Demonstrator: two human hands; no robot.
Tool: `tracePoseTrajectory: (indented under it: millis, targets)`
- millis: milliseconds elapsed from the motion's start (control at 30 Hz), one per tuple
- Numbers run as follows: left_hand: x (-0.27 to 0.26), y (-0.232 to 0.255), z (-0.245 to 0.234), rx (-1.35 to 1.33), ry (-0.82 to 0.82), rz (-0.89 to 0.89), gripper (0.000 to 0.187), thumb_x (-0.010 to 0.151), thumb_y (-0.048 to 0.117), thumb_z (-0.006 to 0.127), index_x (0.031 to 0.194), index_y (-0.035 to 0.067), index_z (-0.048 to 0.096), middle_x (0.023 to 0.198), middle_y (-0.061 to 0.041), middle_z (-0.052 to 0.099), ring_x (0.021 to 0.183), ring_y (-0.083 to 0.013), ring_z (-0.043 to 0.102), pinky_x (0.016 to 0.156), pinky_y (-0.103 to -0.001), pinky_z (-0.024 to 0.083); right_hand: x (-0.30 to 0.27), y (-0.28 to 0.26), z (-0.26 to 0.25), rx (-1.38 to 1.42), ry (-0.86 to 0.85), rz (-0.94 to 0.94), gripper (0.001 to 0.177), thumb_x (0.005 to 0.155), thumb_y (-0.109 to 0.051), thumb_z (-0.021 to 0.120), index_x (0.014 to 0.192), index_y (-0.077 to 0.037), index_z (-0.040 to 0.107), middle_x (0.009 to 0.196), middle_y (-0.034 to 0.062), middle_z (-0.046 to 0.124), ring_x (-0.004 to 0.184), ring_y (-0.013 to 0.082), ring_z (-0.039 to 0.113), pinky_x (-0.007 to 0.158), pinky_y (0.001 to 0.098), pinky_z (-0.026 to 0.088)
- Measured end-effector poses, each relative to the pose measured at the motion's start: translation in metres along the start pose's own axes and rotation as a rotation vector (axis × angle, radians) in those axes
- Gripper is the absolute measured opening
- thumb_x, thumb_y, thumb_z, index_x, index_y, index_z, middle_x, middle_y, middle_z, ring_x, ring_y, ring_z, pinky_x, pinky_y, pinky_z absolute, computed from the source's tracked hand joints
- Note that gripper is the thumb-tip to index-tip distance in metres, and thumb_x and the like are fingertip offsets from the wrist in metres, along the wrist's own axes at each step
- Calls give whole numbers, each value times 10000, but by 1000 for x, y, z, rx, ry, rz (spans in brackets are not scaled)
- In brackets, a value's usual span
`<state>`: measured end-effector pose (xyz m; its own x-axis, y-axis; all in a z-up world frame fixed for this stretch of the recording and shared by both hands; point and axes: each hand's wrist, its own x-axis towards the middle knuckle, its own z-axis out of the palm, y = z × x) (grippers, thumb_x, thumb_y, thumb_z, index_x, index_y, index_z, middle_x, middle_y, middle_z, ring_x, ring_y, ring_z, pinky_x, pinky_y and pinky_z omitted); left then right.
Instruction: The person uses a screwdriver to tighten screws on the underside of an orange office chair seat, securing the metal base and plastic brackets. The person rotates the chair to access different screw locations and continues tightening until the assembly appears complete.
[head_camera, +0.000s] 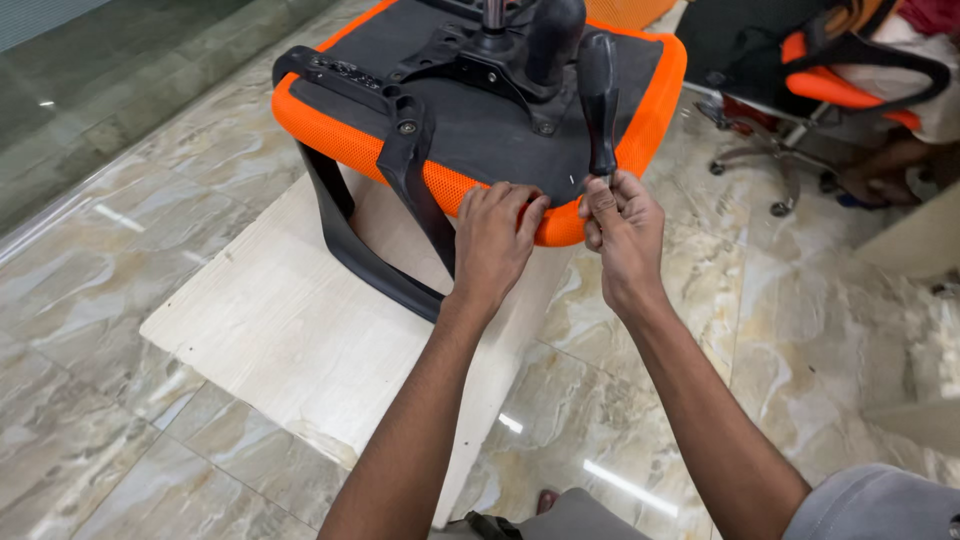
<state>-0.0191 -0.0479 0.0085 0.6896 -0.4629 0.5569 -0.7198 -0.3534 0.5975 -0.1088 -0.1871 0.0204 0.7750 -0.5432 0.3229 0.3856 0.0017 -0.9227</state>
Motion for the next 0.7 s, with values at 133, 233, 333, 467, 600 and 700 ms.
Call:
tracePoseTrajectory:
  millis: [133, 233, 333, 467, 600, 700]
  targets:
    - [12, 21, 10, 90, 123, -76, 246, 983, 298, 651, 1023, 96, 786, 932, -86, 678, 934, -270, 602, 931, -423, 451, 56, -17, -27, 22, -177, -32, 327, 1109, -282, 589, 1263, 5, 610, 835, 17, 631, 583, 40, 457, 535, 188, 353]
    - [25, 26, 19, 113, 162, -181, 258, 977, 309, 656, 1018, 94, 792, 903, -98, 690, 906, -276, 618, 890, -427, 471, 100, -24, -29, 142, -335, -90, 383, 1088, -273, 581, 1384, -34, 532, 872, 25, 643, 672, 54, 530, 569, 197, 399]
    - [42, 23, 24, 80, 202, -258, 271, 975, 310, 650, 1042, 87, 790, 874, -106, 729, 844, -282, 668, 816, -424, 513, 134, -23, -23, 318, -466, -96, 413, 1083, -220, 585, 1448, -73, 460, 946, 42, 639, 799, 86, 593, 653, 229, 453]
    - [83, 3, 31, -96, 170, -327, 276, 978, 275, 625, 1100, 76, 774, 819, -103, 759, 753, -235, 727, 731, -383, 544, 177, -13, -21, 451, -534, -34, 309, 1096, -179, 583, 1363, -105, 448, 985, 23, 578, 774, 100, 514, 710, 253, 441]
    - [131, -8, 51, -374, 273, -302, 257, 970, 226, 639, 1121, 47, 746, 820, -68, 760, 742, -164, 722, 691, -334, 545, 213, -5, -19, 447, -563, 40, 264, 1058, -191, 584, 1294, -135, 478, 884, -25, 447, 728, 72, 410, 668, 241, 384]
    - [147, -16, 63, -413, 357, -354, 254, 973, 197, 639, 1141, 34, 739, 831, -73, 745, 752, -146, 688, 697, -322, 531, 234, 9, -13, 487, -561, 123, 219, 1111, -315, 519, 1183, -112, 480, 866, -11, 441, 716, 86, 408, 671, 248, 386]
